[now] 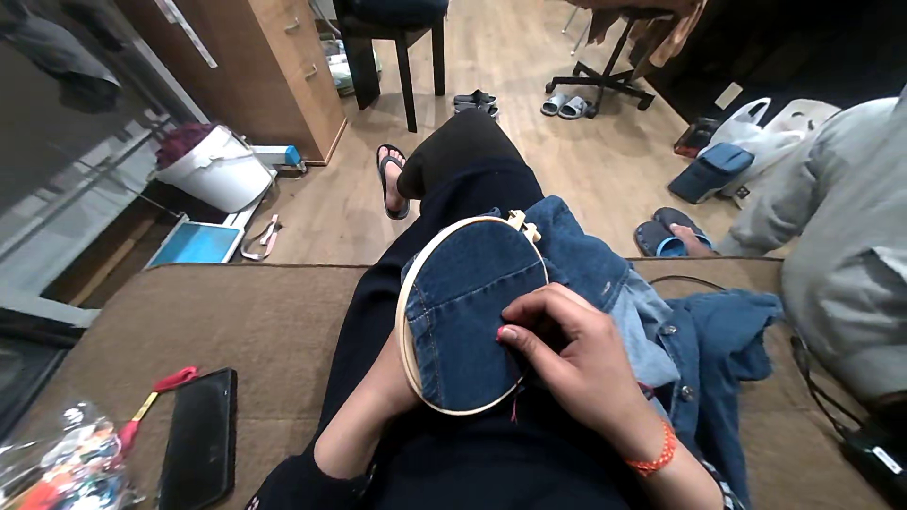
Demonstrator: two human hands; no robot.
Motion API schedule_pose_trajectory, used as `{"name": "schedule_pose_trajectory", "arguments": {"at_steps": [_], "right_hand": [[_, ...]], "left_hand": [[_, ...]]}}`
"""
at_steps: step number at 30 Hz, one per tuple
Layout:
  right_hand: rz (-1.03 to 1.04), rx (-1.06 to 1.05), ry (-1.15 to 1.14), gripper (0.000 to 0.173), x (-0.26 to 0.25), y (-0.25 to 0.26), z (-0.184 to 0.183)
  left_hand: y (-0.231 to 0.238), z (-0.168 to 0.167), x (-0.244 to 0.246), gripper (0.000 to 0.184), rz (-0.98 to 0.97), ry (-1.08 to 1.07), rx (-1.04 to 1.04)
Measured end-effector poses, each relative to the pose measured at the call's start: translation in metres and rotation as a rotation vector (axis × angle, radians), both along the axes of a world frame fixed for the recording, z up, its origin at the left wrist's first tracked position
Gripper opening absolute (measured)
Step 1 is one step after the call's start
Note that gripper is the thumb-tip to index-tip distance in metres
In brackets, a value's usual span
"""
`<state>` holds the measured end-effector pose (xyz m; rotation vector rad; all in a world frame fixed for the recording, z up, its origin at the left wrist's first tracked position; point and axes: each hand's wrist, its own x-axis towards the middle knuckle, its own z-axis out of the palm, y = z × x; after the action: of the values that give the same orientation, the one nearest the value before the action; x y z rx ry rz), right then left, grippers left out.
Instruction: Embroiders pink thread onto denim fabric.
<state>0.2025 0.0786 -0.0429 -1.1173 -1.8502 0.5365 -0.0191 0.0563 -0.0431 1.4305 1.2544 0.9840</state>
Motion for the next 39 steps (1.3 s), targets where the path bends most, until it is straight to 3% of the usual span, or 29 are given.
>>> {"name": "schedule_pose_trajectory", "arguments": {"at_steps": [24,33,39], "right_hand": [[0.006,-0.011,0.008,0.006,-0.001,0.0,-0.001],[0.035,-0.004,-0.034,0.012,0.002,0.002,-0.004],[0.011,0.014,-0.065,0.018,0.003,0.004,-0.007]], "left_hand": [[0.001,0.003,-0.004,0.04,-0.106,0.178,-0.021],[0.002,0.006,-0.01,0.038,-0.136,0.217,0.007],[0.015,0.003,-0.013,0.028,-0.036,0.236,0.186]]}}
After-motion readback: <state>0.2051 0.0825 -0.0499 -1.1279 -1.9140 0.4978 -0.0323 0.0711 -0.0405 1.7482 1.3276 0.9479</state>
